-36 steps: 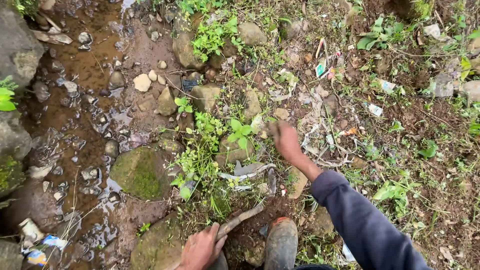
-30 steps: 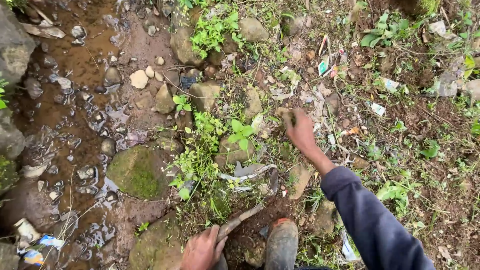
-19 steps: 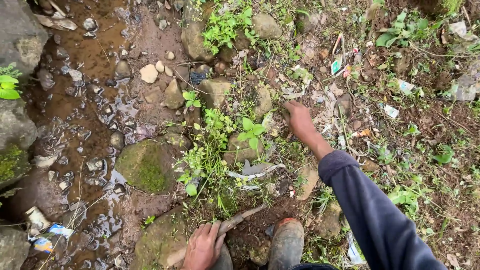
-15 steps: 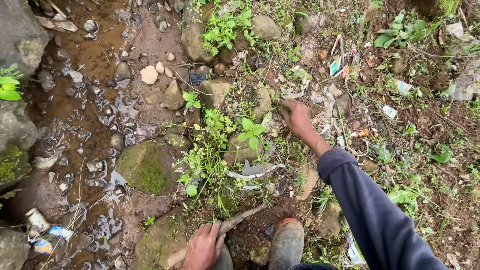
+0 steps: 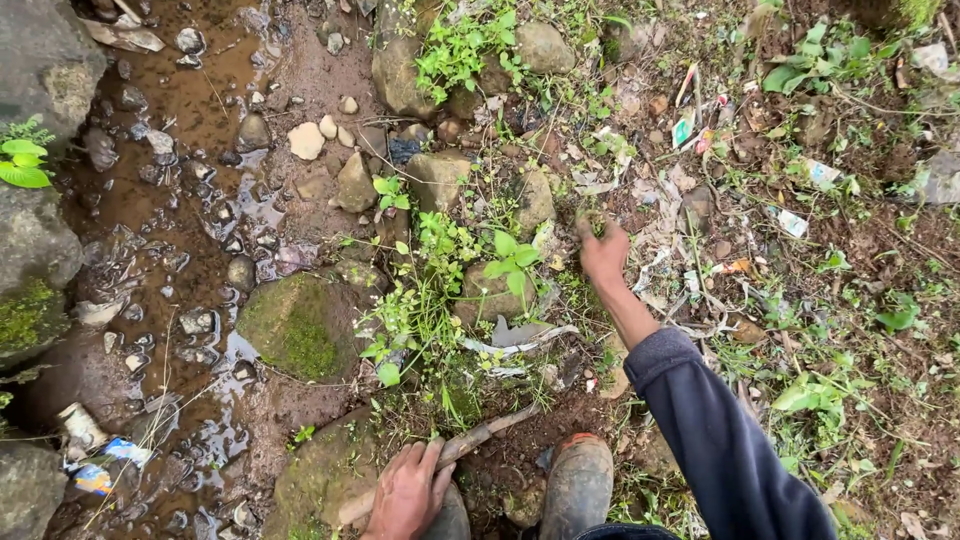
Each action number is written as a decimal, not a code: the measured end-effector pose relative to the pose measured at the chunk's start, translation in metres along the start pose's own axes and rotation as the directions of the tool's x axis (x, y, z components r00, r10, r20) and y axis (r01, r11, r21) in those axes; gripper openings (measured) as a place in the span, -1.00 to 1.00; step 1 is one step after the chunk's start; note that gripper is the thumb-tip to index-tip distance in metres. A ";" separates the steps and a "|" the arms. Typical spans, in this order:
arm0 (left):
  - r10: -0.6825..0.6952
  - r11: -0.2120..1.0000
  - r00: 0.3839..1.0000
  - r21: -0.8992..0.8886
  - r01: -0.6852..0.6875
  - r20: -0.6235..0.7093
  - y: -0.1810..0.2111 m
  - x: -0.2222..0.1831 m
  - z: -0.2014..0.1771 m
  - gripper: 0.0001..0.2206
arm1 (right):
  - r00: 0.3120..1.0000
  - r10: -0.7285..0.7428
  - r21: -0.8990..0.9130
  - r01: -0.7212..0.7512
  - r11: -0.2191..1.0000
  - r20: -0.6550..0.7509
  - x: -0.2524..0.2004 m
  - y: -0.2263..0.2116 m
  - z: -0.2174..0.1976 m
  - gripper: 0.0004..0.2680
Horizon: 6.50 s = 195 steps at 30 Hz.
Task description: Clearing vegetation and debris from a rocky stream bank using a hand sickle and manual pulling.
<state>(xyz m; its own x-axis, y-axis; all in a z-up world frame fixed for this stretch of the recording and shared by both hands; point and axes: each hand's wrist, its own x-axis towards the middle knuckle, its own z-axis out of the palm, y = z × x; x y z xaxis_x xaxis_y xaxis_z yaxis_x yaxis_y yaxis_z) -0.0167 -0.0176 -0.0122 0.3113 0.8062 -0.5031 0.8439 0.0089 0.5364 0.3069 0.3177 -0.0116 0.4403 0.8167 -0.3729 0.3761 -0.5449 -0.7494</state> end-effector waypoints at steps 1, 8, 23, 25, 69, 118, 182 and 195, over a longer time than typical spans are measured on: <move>-0.002 1.000 1.000 -0.001 0.002 0.002 -0.002 -0.001 0.003 -0.61 | 1.000 0.002 -0.001 -0.002 1.000 0.002 -0.001 0.002 0.001 -0.51; -0.084 0.995 0.988 -0.045 0.090 0.127 -0.007 -0.001 0.002 -0.57 | 0.982 -0.183 0.122 0.188 0.975 -0.049 -0.027 -0.014 -0.014 -0.85; 0.003 1.000 1.000 -0.028 -0.003 -0.019 -0.011 0.010 0.009 -0.58 | 0.947 -0.290 -0.670 0.303 0.678 0.135 -0.005 0.068 -0.155 -0.90; 0.026 0.999 0.997 -0.024 -0.028 -0.070 -0.010 0.008 0.008 -0.58 | 0.923 -0.347 -0.620 0.372 0.690 0.168 -0.012 0.069 -0.138 -0.85; -0.269 0.958 0.908 -0.012 0.288 0.320 0.013 0.009 -0.020 -0.45 | 0.906 -0.422 -0.450 0.363 0.816 -0.035 -0.028 0.037 -0.136 -0.92; -0.186 0.980 0.968 -0.032 0.194 0.169 -0.004 0.005 0.008 -0.47 | 0.850 -0.424 -0.234 0.501 0.833 0.311 -0.053 0.054 -0.065 -0.83; -0.245 0.968 0.944 -0.002 0.252 0.222 0.010 0.009 -0.016 -0.50 | 0.931 -0.341 -0.093 0.331 0.939 -0.130 0.027 0.031 -0.143 -0.93; -0.272 0.961 0.932 0.014 0.277 0.241 0.010 0.009 -0.011 -0.45 | 0.890 -0.280 -0.408 0.420 0.811 0.360 0.007 0.107 -0.068 -0.73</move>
<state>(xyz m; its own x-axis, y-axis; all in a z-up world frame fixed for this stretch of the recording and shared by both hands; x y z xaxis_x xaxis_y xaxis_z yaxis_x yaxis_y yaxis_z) -0.0102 -0.0040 -0.0036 0.1659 0.6064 -0.7777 0.9032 0.2232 0.3667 0.4052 0.2523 -0.0572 -0.0065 0.9476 -0.3193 0.8223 -0.1767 -0.5410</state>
